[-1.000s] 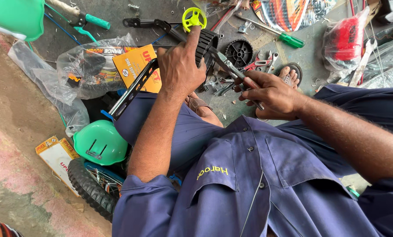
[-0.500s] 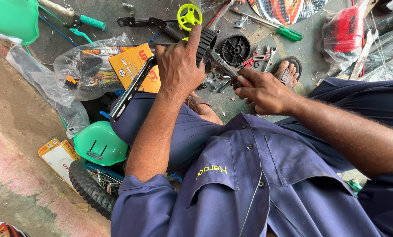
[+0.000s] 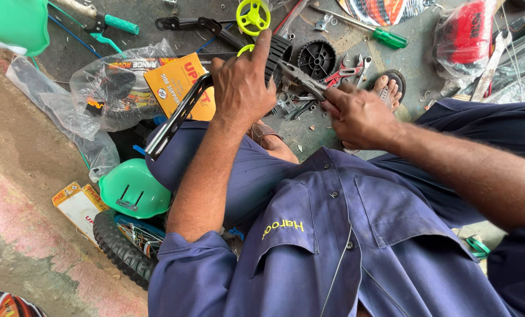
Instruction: The person unboxes and assembles a supportive side wheel for a bicycle. The person opens a box, removes a metal bracket and a plastic wheel, then fits the wheel onto the bracket and uses a wrench to tighten the bolt, repeating the process for a second wheel.
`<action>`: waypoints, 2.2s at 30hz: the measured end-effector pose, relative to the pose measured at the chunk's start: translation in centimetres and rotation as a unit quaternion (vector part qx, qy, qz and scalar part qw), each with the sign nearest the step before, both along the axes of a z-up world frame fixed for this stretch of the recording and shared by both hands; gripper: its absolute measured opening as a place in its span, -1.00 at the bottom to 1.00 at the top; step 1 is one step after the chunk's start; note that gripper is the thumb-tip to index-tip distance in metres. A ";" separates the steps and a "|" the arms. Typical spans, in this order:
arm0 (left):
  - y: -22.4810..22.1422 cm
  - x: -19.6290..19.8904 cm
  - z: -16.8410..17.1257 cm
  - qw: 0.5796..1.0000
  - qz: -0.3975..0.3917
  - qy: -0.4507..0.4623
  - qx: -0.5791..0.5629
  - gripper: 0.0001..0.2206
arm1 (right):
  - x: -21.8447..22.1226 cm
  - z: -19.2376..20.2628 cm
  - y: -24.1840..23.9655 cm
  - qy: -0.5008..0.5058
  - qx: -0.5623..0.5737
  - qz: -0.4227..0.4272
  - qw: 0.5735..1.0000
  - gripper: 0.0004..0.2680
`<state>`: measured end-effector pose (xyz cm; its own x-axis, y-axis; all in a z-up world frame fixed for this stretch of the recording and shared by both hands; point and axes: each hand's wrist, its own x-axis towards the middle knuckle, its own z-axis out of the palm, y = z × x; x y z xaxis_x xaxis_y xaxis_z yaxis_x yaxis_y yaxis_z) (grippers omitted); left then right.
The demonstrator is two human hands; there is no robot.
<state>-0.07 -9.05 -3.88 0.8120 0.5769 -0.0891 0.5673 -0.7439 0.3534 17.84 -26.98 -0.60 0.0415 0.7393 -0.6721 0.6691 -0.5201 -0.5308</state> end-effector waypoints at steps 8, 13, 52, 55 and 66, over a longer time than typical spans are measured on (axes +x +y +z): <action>0.9 0.4 0.1 0.975 0.036 0.082 -0.205 -0.30 | 4.8 1.0 1.1 -0.341 0.215 0.358 0.842 -0.79; 1.2 -0.2 -0.5 0.985 0.063 -0.006 -0.160 -0.29 | 5.1 2.9 0.4 -0.448 0.331 0.293 0.777 -0.73; 1.2 -0.1 -1.5 0.983 0.078 -0.064 -0.155 -0.36 | 2.6 4.1 1.4 -0.510 0.279 0.311 0.752 -0.50; 1.1 -0.1 -1.6 0.984 0.086 -0.033 -0.153 -0.34 | 2.2 4.9 1.7 -0.538 0.253 0.378 0.710 -0.18; 0.5 -0.2 -2.3 0.978 0.104 -0.015 -0.178 -0.37 | 2.0 3.3 2.2 -0.354 0.105 0.342 0.864 -0.52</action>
<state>-0.32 -8.59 -6.22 0.6855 0.6668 -0.2924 0.6789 -0.4403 0.5876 19.87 -24.77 2.74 -0.1073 0.8561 -0.5055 0.9776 0.1834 0.1030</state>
